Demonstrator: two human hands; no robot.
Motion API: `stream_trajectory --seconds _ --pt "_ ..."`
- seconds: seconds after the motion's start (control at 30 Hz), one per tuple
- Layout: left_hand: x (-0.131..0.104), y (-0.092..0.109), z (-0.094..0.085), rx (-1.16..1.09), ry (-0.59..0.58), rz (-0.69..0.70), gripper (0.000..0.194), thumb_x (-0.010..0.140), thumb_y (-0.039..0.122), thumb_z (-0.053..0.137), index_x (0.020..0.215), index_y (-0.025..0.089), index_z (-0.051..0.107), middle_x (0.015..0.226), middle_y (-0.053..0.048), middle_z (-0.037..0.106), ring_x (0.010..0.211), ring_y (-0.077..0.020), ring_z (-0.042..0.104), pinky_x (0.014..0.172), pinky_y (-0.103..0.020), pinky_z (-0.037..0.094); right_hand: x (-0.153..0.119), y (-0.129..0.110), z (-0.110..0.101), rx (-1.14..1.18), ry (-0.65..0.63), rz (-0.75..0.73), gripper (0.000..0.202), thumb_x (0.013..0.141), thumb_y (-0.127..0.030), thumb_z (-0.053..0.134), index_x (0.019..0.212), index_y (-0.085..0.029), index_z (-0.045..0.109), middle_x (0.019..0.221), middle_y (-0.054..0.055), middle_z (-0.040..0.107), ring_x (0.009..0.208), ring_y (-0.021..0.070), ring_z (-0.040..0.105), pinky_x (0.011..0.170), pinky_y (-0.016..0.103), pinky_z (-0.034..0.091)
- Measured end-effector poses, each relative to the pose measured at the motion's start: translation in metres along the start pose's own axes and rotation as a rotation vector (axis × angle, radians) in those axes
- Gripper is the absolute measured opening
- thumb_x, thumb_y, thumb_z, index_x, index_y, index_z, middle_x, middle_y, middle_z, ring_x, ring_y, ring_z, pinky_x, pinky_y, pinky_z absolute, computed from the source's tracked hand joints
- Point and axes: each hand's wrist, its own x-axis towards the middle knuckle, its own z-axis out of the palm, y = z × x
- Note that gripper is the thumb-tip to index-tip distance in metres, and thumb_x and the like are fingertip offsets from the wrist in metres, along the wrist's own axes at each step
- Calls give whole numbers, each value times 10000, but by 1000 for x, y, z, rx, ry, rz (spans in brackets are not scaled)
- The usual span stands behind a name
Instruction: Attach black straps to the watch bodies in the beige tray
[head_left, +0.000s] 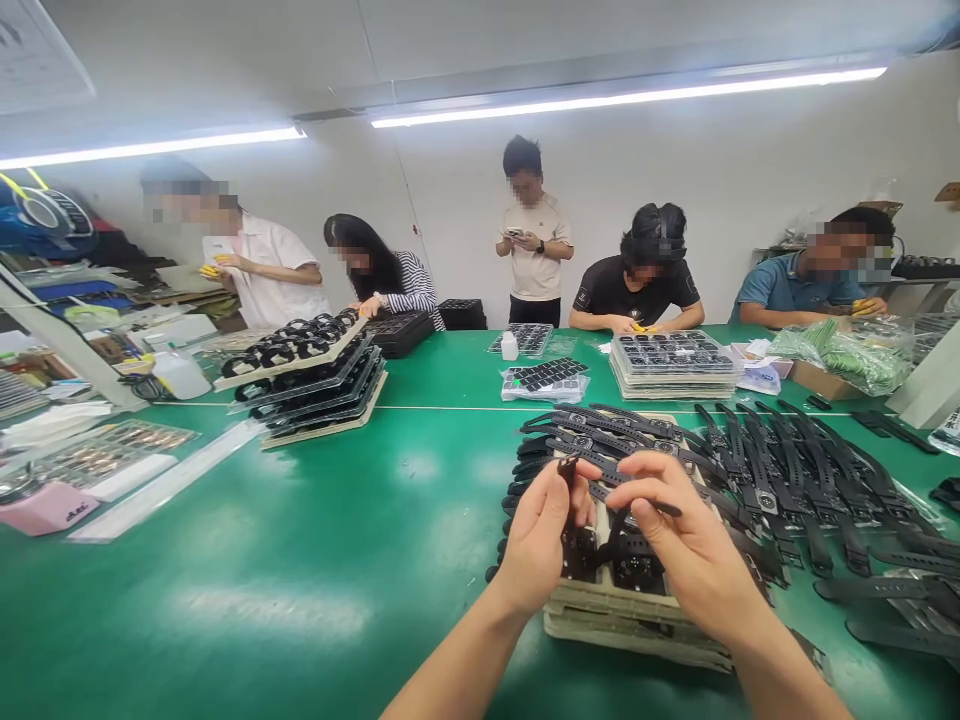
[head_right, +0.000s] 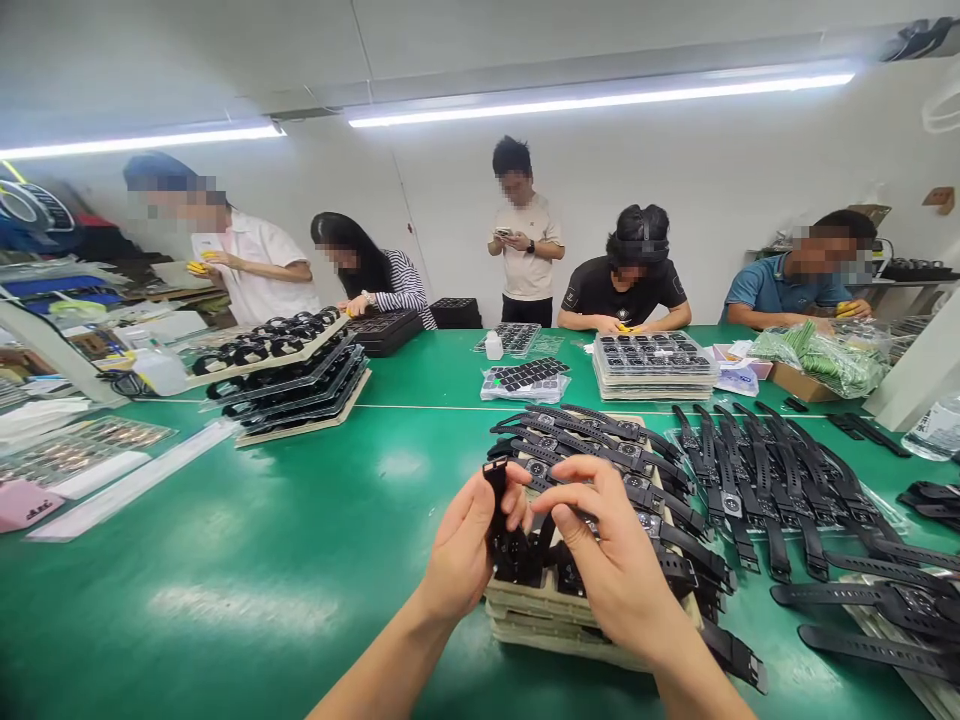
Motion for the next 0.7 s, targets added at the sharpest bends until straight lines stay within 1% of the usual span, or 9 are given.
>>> stream_trajectory --seconds 0.07,0.13,0.23,0.3,0.37,0.5,0.6,0.67,0.7 --pt "1 0 3 -64 -16 -10 463 973 493 444 1236 116 498 795 -7 353 708 -10 440 717 -174 431 0 -2 9 167 -38 74 649 822 -668 550 1277 -209 494 911 37 599 897 2 586 875 107 504" --pt "0 -2 6 -87 -31 -41 497 963 485 467 1328 147 461 777 1 326 679 -5 421 679 -165 401 0 -3 17 305 -75 135 727 786 -716 562 1222 -152 418 710 3 531 690 -2 518 723 111 485" --pt "-3 -7 9 -64 -33 -58 604 961 594 399 1330 122 474 729 -2 372 660 -22 465 659 -165 363 -1 -2 26 309 -65 138 685 804 -753 498 918 -78 473 705 29 484 682 -29 448 701 80 457" --pt "-4 -12 10 -28 -1 -62 669 938 649 409 1325 108 482 691 -8 430 636 -30 478 636 -163 341 -2 1 29 286 -83 172 692 833 -748 454 1046 -93 517 708 19 462 685 -34 430 699 72 440" --pt "-5 -15 10 -13 31 -92 701 902 671 476 1326 112 489 670 -5 458 595 -19 439 603 -155 319 -4 5 32 304 -101 210 682 853 -739 429 1205 -155 438 681 -8 427 655 -33 406 661 73 406" --pt "-6 -16 9 67 -17 -105 720 905 683 452 1323 103 536 690 -33 541 600 -39 502 618 -168 409 -4 7 36 463 -69 204 645 823 -734 482 983 -135 302 619 -31 350 599 -30 355 590 72 352" --pt "-7 -13 8 183 -32 -10 562 949 582 456 1267 148 619 965 -74 647 841 -33 603 829 -126 499 -2 6 37 564 -53 229 674 757 -700 602 964 -122 325 724 -15 421 639 -43 380 593 66 374" --pt "-6 -12 7 220 -29 36 485 954 534 480 1222 172 658 1192 -75 622 1012 -29 591 923 -84 485 0 3 36 632 -43 259 688 717 -664 669 1024 -124 373 823 0 461 662 -58 375 601 62 381" --pt "-6 -12 6 222 -36 39 470 954 520 486 1225 178 661 1243 -76 605 1041 -36 588 918 -81 489 1 2 35 667 -32 271 700 702 -650 691 1058 -134 379 832 -1 458 662 -60 368 601 63 381"
